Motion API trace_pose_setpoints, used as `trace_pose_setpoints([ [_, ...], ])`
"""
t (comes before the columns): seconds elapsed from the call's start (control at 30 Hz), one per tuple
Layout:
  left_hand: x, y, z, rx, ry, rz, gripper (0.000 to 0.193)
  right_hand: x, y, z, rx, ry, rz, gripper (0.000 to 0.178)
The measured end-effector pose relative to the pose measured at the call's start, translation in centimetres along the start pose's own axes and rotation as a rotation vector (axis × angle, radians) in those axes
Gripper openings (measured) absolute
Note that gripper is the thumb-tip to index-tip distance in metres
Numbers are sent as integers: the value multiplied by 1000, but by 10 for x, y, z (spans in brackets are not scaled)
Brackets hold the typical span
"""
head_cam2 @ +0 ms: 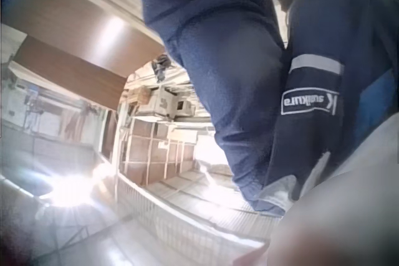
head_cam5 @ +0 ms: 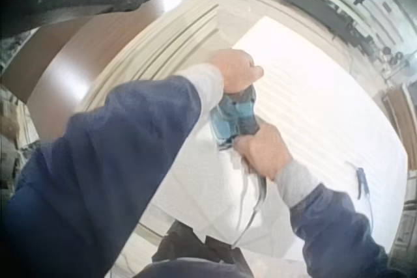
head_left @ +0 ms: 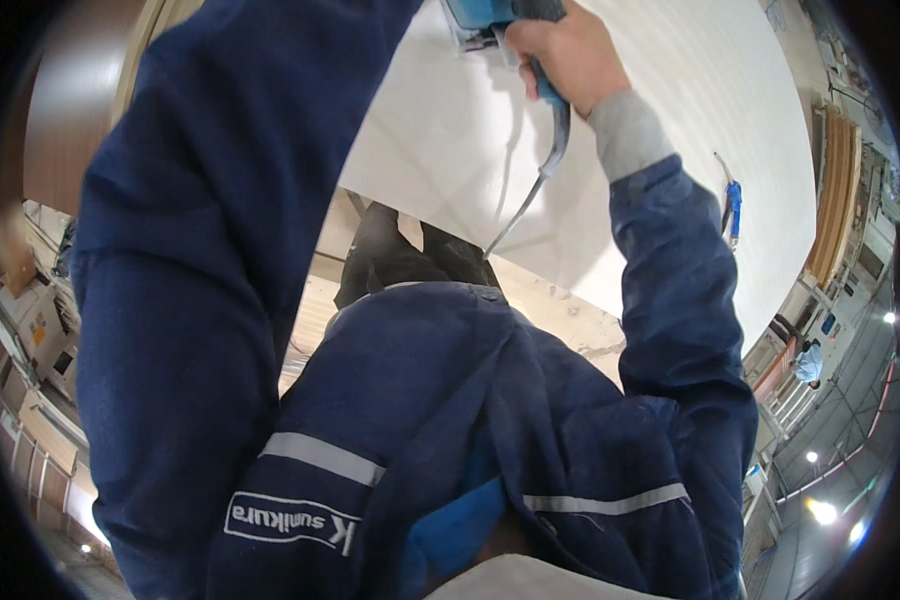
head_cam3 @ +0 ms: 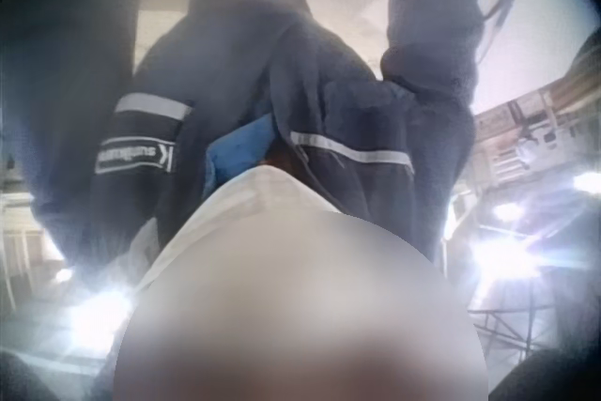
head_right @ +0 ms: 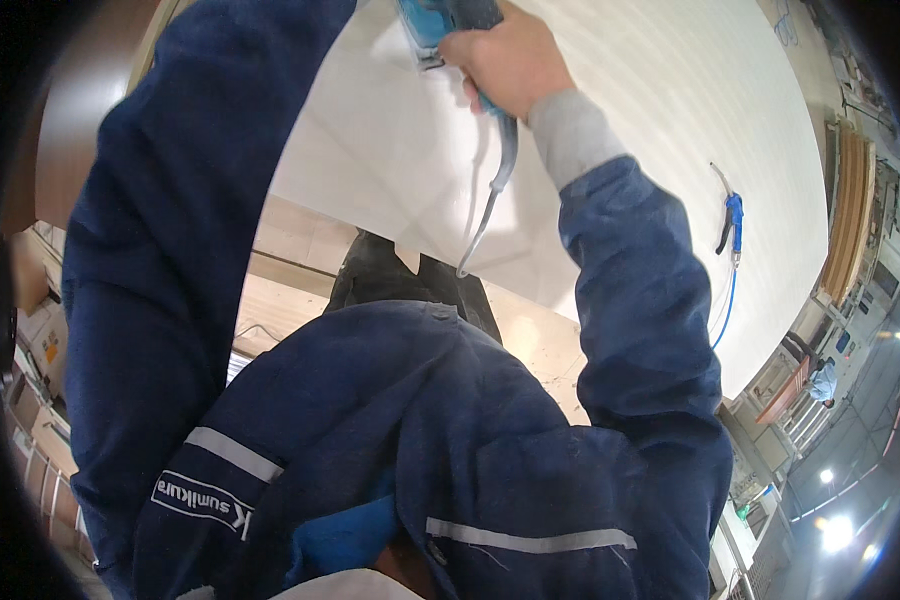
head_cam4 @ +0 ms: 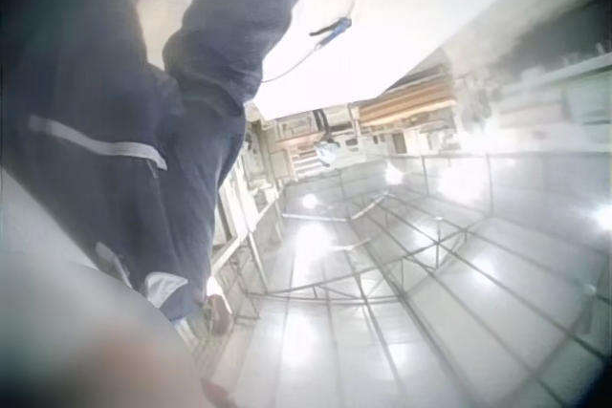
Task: The person sands a large white panel with an electric sander, moving the tool across the surface in overlapping passes. They periodically wipe the panel with their hand and use a blue air gun to blow away dust, then resume sanding until the clip ends.
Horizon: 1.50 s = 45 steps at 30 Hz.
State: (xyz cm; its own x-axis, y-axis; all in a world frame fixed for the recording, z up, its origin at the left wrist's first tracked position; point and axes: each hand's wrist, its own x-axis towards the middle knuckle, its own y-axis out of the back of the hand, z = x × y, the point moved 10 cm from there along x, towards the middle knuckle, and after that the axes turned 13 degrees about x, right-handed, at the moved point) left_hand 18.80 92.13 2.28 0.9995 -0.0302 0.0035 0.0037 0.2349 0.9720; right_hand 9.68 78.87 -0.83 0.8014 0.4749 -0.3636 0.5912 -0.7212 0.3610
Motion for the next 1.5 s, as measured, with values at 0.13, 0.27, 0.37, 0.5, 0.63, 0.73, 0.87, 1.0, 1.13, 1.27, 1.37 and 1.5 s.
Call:
trace_pose_setpoints([
  [0.13,-27,-31,47,250,-281,-247,53,-36,-1,36,40,-96,-166,32],
  [0.27,-132,-37,96,-146,-115,62,46,-140,7,96,62,-251,-230,56],
  [0.37,-215,-25,127,-464,-43,271,29,-220,3,127,-52,-507,-268,62],
  [0.5,-242,-17,119,-589,-26,379,19,-250,-3,133,-2,-717,-196,52],
  [0.63,-199,-14,49,-554,89,414,23,-165,-24,89,-135,-332,-244,50],
  [0.73,-141,-26,-3,-571,123,267,25,-92,-31,54,-44,-172,-216,45],
  [0.87,-50,9,-47,-421,172,248,43,-11,-21,28,53,-158,-208,37],
  [1.0,-45,25,-20,-336,124,245,43,-20,-7,29,41,-171,-129,44],
  [1.13,-100,-11,15,-549,145,41,39,-88,-15,51,55,-261,-27,53],
  [1.27,-87,-15,5,-581,81,86,41,-77,-30,39,147,-157,-38,38],
  [1.37,-36,5,-25,-443,48,262,42,-30,-23,16,207,-43,-53,27],
  [1.5,-8,2,-23,-324,54,304,44,-8,-5,23,226,-104,-66,35],
])
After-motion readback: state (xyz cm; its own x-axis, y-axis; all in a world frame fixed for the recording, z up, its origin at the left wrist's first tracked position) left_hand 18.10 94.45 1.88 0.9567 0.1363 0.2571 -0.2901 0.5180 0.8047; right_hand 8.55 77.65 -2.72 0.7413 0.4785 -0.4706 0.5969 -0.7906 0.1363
